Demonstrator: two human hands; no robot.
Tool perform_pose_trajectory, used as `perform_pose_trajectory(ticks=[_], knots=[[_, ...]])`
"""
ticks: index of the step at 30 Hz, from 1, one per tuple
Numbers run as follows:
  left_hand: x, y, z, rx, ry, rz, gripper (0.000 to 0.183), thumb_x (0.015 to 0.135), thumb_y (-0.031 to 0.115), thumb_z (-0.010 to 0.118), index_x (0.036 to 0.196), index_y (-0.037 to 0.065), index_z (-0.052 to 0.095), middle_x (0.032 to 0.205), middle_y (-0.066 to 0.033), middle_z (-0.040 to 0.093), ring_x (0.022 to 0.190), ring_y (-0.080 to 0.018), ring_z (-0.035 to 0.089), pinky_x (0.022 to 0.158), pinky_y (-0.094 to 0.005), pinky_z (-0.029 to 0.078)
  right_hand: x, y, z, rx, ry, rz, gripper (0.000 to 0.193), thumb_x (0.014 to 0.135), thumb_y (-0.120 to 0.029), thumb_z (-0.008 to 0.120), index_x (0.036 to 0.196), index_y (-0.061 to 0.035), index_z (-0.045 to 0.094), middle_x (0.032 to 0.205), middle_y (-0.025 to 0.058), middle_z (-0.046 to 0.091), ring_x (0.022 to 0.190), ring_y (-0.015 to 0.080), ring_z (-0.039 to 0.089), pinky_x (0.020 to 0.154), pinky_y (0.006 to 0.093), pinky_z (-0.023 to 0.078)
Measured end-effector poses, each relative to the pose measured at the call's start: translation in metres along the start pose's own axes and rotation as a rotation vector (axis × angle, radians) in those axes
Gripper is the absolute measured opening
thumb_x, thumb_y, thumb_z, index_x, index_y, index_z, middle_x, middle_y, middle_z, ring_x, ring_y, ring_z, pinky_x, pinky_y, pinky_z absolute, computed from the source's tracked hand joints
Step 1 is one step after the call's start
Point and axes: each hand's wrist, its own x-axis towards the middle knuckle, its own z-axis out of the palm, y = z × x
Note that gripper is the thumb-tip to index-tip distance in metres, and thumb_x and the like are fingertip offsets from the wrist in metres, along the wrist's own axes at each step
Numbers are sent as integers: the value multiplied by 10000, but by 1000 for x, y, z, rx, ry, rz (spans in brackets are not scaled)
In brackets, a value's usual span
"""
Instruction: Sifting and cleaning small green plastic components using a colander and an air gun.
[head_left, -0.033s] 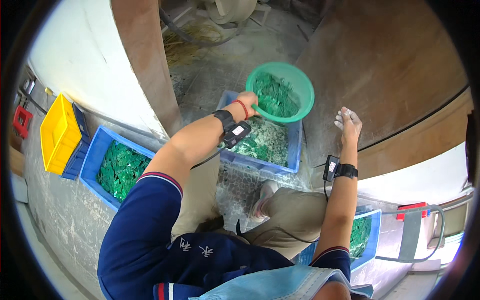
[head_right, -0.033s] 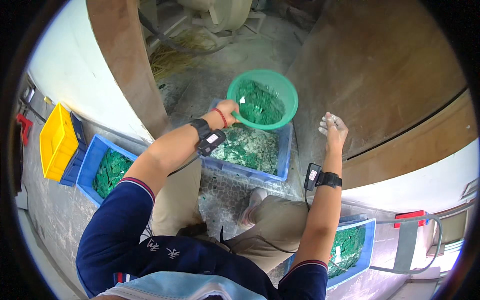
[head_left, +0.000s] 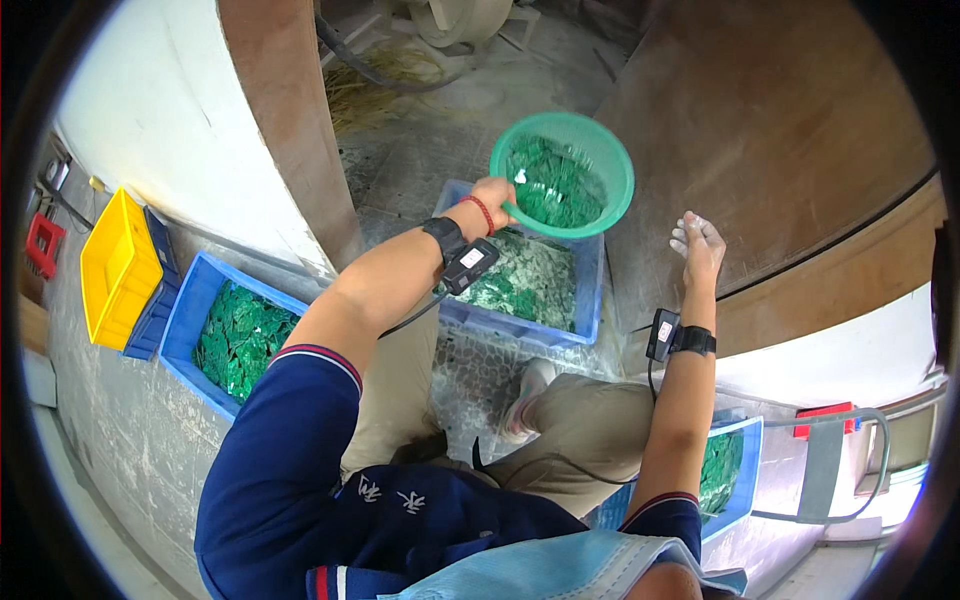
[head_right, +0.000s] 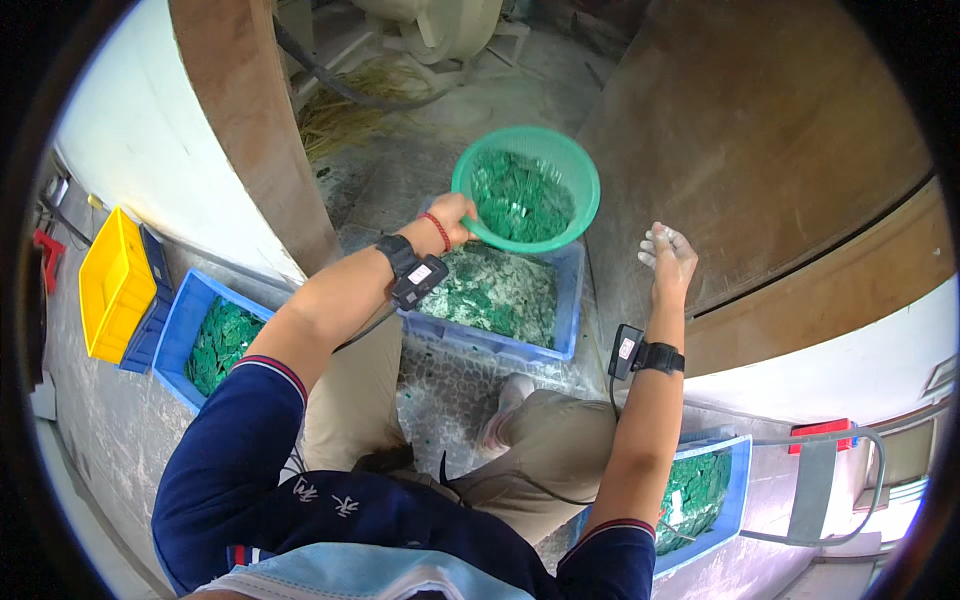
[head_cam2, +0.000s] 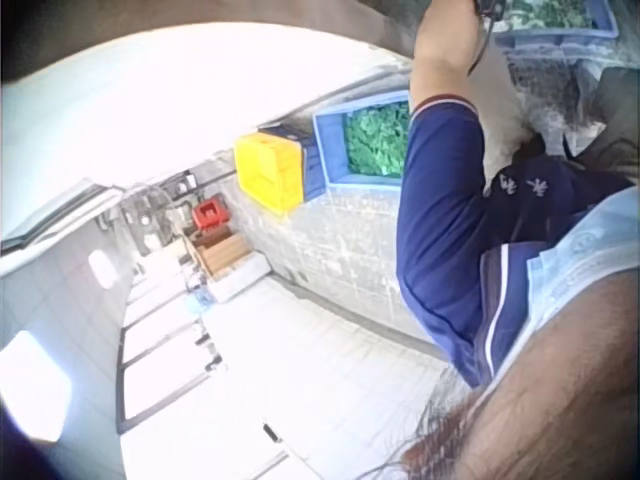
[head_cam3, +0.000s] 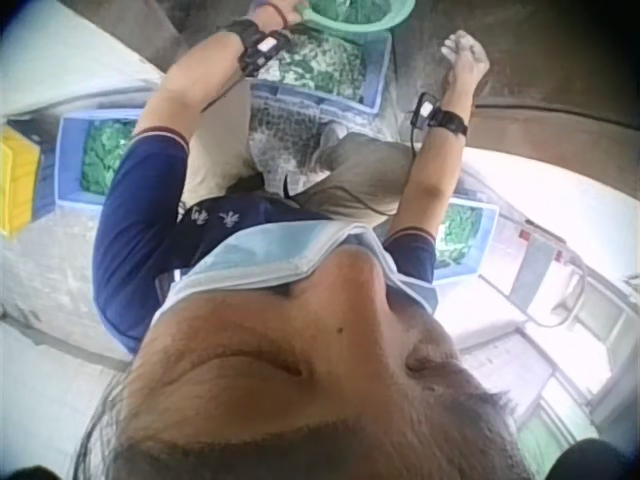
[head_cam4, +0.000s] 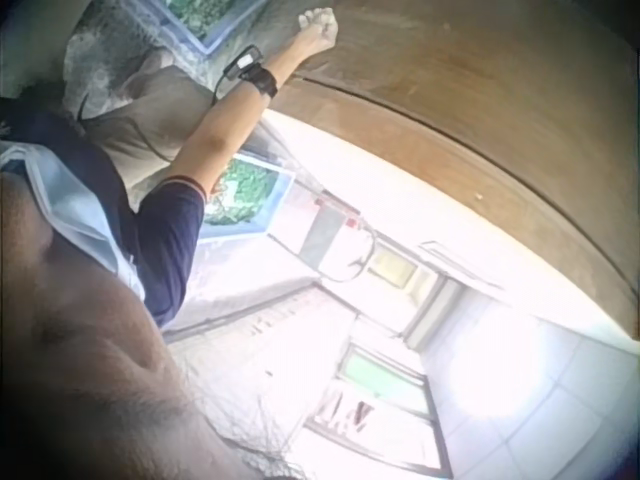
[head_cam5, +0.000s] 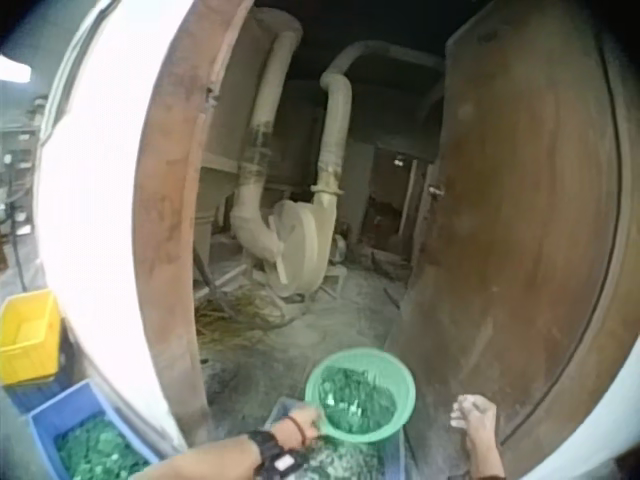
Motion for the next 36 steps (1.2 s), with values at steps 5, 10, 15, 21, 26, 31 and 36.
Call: perform_pose_trajectory(ticks=[5,10,15,21,26,31,36], knots=[[93,-32,-63,580,-48,210,318,670,98,566,944,-25,462,936,-168,483,875,-321,525,732,-442,448,0,0,9,32,12,19,211,771,-165,620,857,17,558,741,70,576,605,121,552,501,220,465],[76,-39,-50,654,46,135,263,689,113,541,917,-13,507,915,-159,498,867,-294,529,687,-447,457,3,15,2,18,1,32,199,774,-165,617,844,12,561,735,66,576,598,114,549,495,218,464],[-8,-6,14,348,-34,376,286,744,-76,374,1016,-5,427,905,-147,421,821,-300,499,686,-540,443,-3,7,-3,12,24,-4,208,770,-169,618,852,13,562,737,60,576,600,111,549,496,220,464],[105,-3,-103,1159,-21,366,271,731,-77,372,1002,-58,373,986,-193,398,899,-402,481,682,-542,460,0,5,32,-25,-113,41,240,769,-183,620,888,19,567,749,62,579,611,111,550,504,223,465],[-10,-2,16,140,152,-5,321,678,-102,412,985,-55,333,1036,-221,340,900,-441,462,785,-568,411,5,26,-13,-54,-22,73,237,768,-180,621,890,16,568,755,65,582,613,117,554,504,227,469],[11,13,-15,-63,106,64,247,692,-37,512,921,-15,421,935,-176,459,843,-335,510,766,-480,431,4,20,3,-44,-46,49,239,768,-177,620,899,16,567,752,66,582,611,123,557,509,227,472],[69,1,-62,1037,-18,221,258,729,-30,481,978,-26,415,939,-190,451,820,-355,525,735,-483,461,0,20,19,-48,-85,87,230,768,-163,615,895,22,566,749,69,581,603,121,556,505,223,472]])
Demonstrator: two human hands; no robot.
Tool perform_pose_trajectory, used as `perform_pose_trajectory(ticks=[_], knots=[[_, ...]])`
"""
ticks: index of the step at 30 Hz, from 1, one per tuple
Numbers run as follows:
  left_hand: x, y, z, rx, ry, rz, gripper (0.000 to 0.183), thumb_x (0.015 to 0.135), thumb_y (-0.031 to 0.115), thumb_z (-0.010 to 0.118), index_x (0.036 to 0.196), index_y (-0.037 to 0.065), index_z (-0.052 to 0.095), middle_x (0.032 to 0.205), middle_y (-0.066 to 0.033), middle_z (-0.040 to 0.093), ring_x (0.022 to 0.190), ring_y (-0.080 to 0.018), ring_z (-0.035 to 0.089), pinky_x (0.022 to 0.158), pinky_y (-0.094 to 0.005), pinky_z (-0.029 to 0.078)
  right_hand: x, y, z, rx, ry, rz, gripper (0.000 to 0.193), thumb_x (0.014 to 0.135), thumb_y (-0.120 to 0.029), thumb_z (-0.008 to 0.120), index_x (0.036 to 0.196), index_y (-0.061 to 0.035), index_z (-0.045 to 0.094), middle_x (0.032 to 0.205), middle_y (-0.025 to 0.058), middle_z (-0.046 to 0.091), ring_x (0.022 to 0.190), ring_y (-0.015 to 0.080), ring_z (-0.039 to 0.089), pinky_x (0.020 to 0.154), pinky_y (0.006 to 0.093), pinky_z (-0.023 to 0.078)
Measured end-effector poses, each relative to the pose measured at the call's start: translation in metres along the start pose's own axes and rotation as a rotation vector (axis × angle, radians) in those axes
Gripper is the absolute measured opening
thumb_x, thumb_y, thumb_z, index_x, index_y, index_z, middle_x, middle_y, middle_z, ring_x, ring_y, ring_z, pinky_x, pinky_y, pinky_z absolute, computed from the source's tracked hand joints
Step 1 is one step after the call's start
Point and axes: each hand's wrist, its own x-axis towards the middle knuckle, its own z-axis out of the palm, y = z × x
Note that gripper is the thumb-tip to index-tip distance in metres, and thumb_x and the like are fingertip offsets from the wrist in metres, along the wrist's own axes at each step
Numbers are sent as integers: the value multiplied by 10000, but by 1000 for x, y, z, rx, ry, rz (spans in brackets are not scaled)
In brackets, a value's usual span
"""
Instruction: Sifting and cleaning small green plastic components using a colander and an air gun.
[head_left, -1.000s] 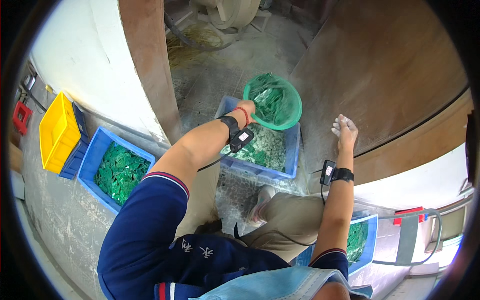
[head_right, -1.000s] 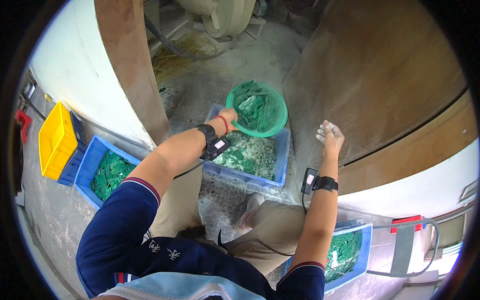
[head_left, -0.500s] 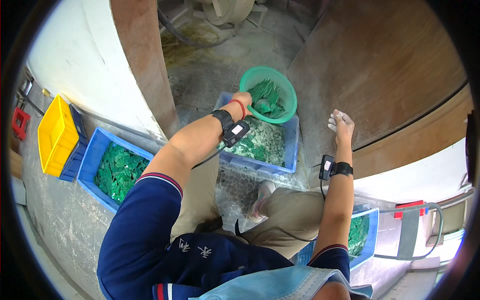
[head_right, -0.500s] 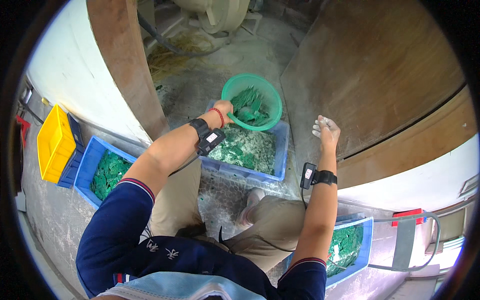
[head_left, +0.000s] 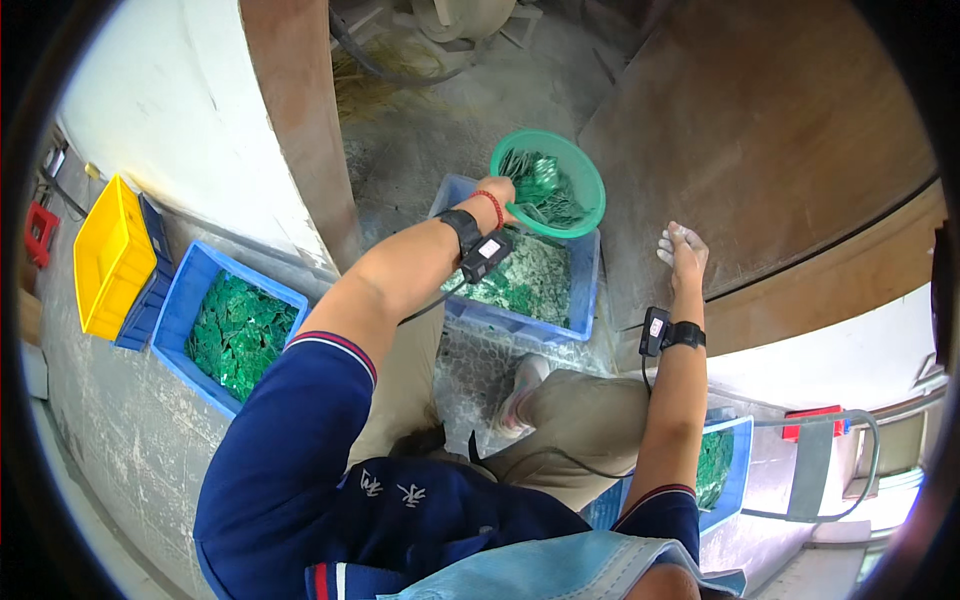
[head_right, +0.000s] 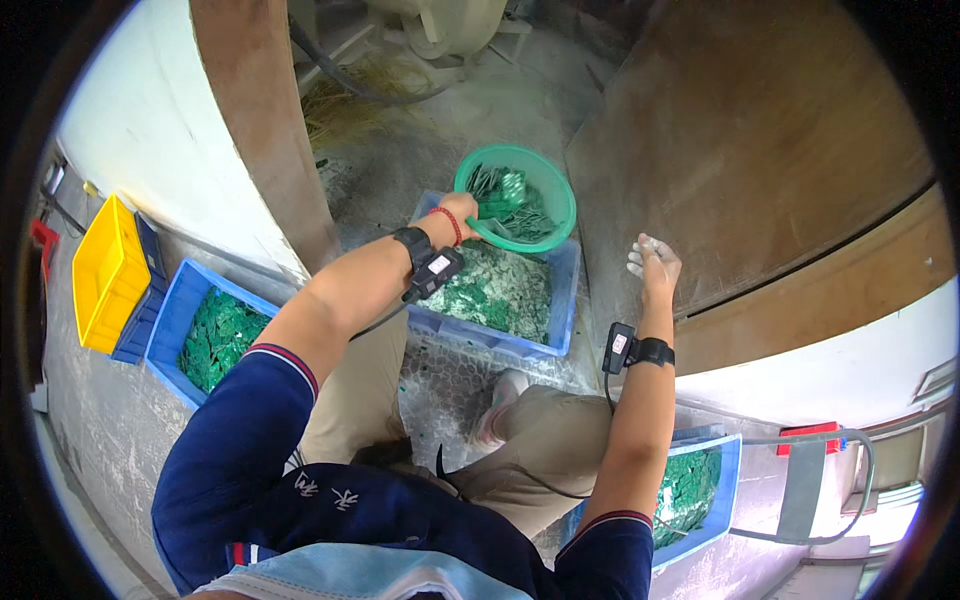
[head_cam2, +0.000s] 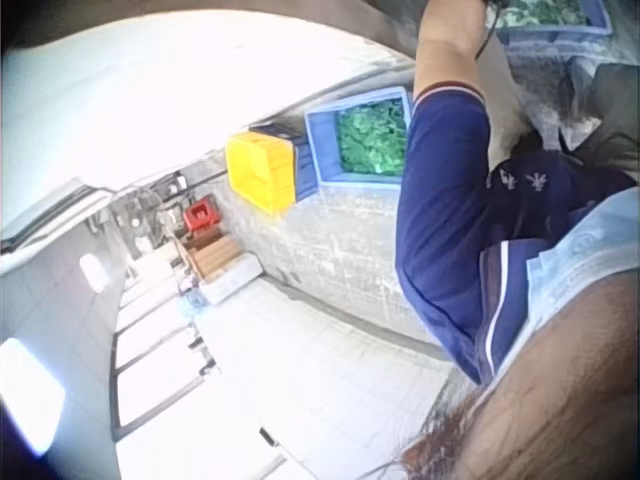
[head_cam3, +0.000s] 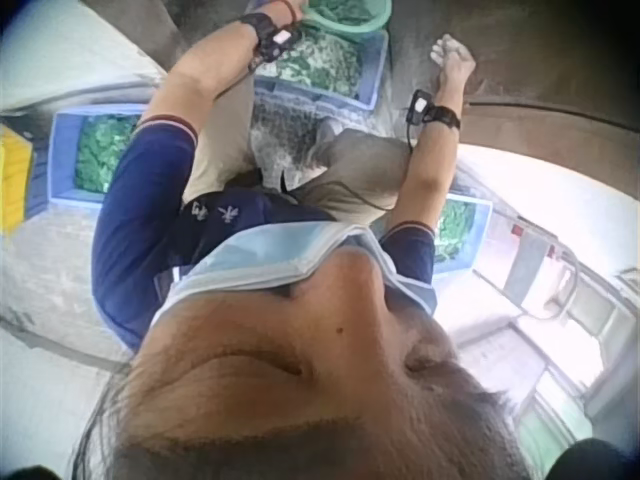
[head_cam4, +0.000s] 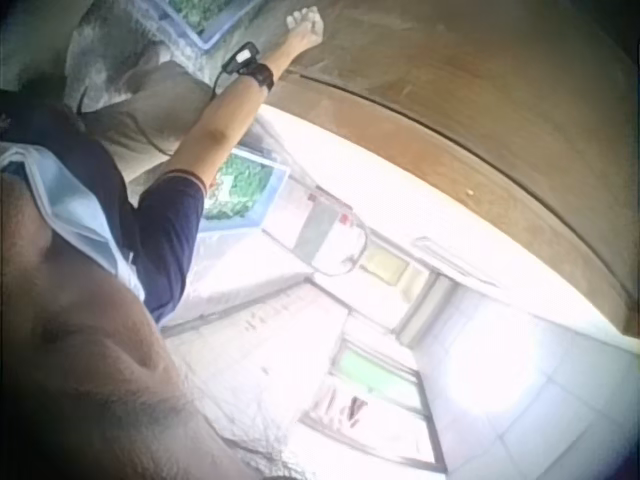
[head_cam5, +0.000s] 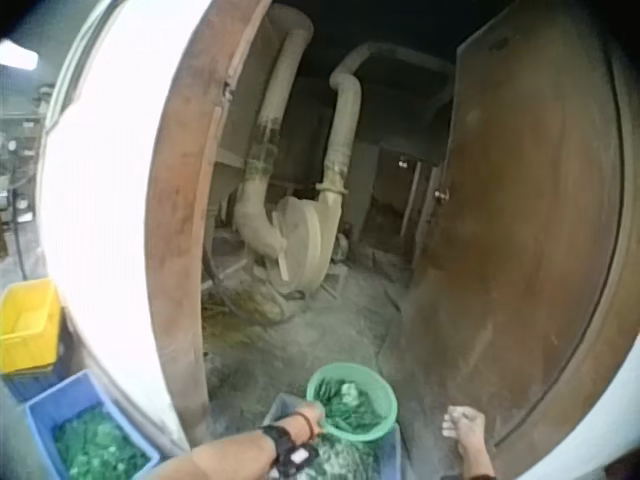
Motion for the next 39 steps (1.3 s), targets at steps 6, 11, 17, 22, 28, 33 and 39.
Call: perform_pose_trajectory(ticks=[6,11,17,22,28,33,39], knots=[[-52,57,17,-983,91,-245,313,699,-112,375,1003,-42,339,954,-180,387,864,-384,499,705,-541,459,-5,-5,-28,22,110,1,203,775,-153,605,895,6,566,755,69,581,617,121,558,512,225,479],[-47,48,13,-11,91,-21,189,708,-50,478,895,-51,452,900,-180,485,790,-318,547,682,-417,476,-1,-4,-34,83,127,-16,213,778,-154,603,912,7,563,798,76,580,643,133,562,542,233,485],[-58,60,33,750,-142,215,182,725,-6,525,898,-57,503,950,-205,508,807,-313,544,725,-392,470,-6,3,-72,74,188,28,241,782,-145,595,966,5,553,827,88,578,687,153,567,579,256,491],[-4,-17,-61,479,-9,186,243,736,-23,493,971,-62,447,1035,-202,445,849,-325,528,758,-427,461,-21,-32,-60,253,99,22,252,778,-156,602,971,-2,552,893,101,579,746,176,570,636,278,490],[-52,25,-2,911,51,580,468,543,464,724,716,44,611,792,-161,570,765,-316,544,655,-344,453,-98,-4,-191,216,371,78,317,794,-164,577,1036,32,513,915,112,583,768,184,572,647,302,491],[-64,49,-14,1065,88,437,356,608,378,714,716,46,642,741,-121,613,755,-236,588,629,-345,450,-224,26,-246,186,495,105,257,796,-177,571,974,5,540,869,96,584,728,179,565,597,289,468],[-34,43,2,-963,45,-385,584,697,-73,309,1229,37,95,1256,-278,-26,1146,-582,29,828,-682,344,-413,131,-302,32,712,227,182,805,-178,564,913,-33,543,774,43,563,623,135,541,509,249,447]])
